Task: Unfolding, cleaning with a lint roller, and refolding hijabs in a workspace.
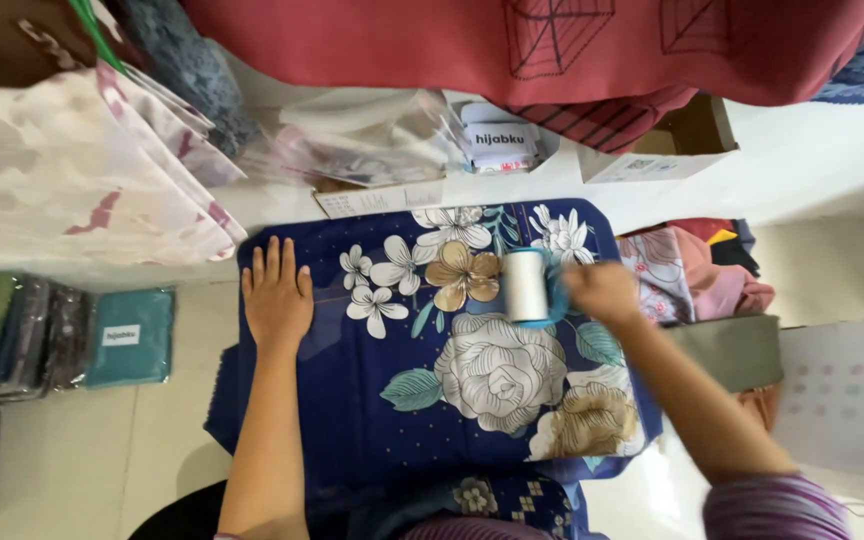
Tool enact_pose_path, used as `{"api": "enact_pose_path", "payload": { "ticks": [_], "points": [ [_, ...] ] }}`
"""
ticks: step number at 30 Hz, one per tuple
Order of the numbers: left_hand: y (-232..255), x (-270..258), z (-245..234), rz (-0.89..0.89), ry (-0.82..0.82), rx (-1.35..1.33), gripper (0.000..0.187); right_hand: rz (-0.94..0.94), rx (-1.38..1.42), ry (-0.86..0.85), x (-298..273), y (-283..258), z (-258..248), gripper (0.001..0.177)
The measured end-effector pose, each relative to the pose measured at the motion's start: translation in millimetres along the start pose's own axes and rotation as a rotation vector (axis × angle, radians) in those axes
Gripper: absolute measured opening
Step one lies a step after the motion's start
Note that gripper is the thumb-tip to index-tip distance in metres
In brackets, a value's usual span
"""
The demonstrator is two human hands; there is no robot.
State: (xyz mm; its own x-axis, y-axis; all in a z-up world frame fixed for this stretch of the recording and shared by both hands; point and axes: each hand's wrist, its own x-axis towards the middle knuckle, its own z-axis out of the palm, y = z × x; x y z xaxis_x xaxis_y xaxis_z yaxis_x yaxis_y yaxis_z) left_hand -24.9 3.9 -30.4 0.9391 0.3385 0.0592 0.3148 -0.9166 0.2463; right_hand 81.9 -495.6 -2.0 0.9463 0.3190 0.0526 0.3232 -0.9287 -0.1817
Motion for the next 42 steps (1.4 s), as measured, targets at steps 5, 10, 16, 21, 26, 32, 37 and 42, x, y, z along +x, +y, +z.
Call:
{"api": "enact_pose_path", "payload": {
  "ticks": [5,10,16,21,26,32,37,42],
  "points": [
    [5.6,-1.7,-4.3,-0.005,0.073,-0.064,0.063,-0.399,-0.506,0.508,-31.9,202.4,49.5,0.016],
    [0.1,-15.1,-20.8,0.152,0.634,-0.341,0.054,-0.195,-0.324,0.478,-27.6,73.6,-17.3,0.044],
    [-3.8,-63.8,-27.2,0.245,0.551,-0.364,0.039,-0.563,0.085,0.530,-2.9,-172.8,35.8,0.050],
    [-25.2,-84.6,-14.3,0.172,0.237,-0.201,0.048,-0.535,0.117,0.565,-3.4,-298.6,67.9,0.056],
    [-39.8,-87.8,-3.2,0.187,0.102,0.003,0.056,-0.481,0.179,0.234,-0.4,-212.4,59.5,0.049],
    [-45.6,-87.8,-0.8,0.272,0.137,0.033,0.056,-0.082,0.036,0.151,-38.4,-10.6,23.7,0.045],
    [-36.6,-88.5,0.5,0.255,0.209,0.020,0.056,-0.138,-0.355,0.269,-76.4,151.9,17.8,0.029],
    [-36.3,-95.3,-6.6,0.264,0.304,-0.068,0.056,-0.154,-0.323,0.451,-70.2,76.1,1.3,0.051]
  ]
}}
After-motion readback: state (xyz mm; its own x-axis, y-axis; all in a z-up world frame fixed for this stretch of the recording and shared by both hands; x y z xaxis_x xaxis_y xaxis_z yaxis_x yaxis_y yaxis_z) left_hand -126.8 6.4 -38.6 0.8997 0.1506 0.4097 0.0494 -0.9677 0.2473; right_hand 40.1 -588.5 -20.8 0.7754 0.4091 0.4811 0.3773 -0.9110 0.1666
